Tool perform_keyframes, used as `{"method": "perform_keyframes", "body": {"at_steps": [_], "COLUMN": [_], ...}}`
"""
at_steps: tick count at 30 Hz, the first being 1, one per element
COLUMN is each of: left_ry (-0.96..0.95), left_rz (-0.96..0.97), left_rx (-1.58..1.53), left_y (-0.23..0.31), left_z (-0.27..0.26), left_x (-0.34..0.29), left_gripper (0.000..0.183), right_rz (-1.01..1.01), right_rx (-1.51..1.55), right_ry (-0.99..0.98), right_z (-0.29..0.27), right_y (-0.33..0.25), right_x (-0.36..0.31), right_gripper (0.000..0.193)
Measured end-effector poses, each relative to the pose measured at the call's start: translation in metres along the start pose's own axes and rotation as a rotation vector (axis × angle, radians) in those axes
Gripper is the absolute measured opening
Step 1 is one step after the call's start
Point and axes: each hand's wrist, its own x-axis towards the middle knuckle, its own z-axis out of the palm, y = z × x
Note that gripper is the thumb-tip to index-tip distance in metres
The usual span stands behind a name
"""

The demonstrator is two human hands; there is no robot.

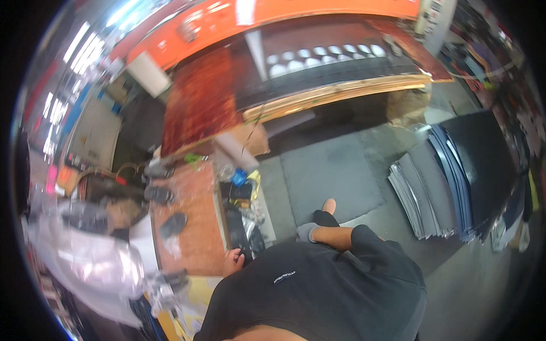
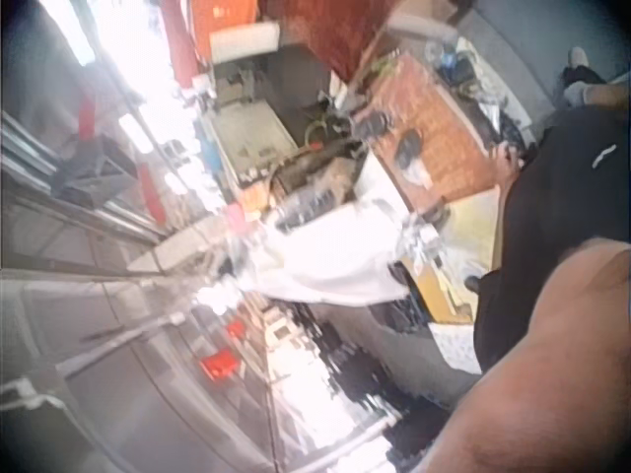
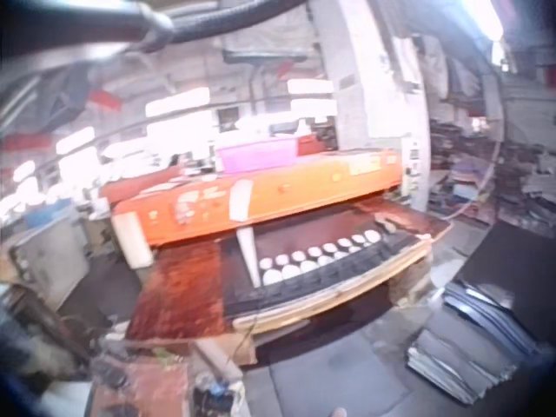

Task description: The person gathers black rubber parts, uses a green-handled tool to trim edges, and places the parts into clear plastic bags. They tie the bags and stack them on a nearby pallet. The person also arranges additional rubber parts on a tray.

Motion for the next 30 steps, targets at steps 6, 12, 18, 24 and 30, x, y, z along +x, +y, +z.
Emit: {"method": "perform_keyframes", "body": {"at_steps": [6, 12, 18, 24, 30], "left_ry": [-0.232, -0.217, -0.36, -0.453, -0.564], "left_rz": [0.192, 0.465, 0.428, 0.513, 0.639], "left_rx": [-0.006, -0.096, -0.107, -0.118, -0.249], "left_y": [0.122, 0.25, 0.285, 0.333, 0.4], "left_z": [0.05, 0.091, 0.12, 0.154, 0.204], "left_x": [0.145, 0.249, 0.296, 0.358, 0.425], "left_gripper": [0.029, 0.024, 0.022, 0.021, 0.022], "right_rz": [0.158, 0.238, 0.079, -0.032, -0.008], "right_rx": [0.105, 0.284, 1.206, 1.364, 1.191], "right_ry": [0.19, 0.594, 0.866, 1.141, 1.449], "right_z": [-0.089, -0.213, -0.269, -0.333, -0.445], "right_y": [0.118, 0.213, 0.25, 0.31, 0.391], "right_x": [-0.012, -0.044, -0.088, -0.137, -0.165], "right_gripper": [0.032, 0.026, 0.022, 0.015, 0.015]}}
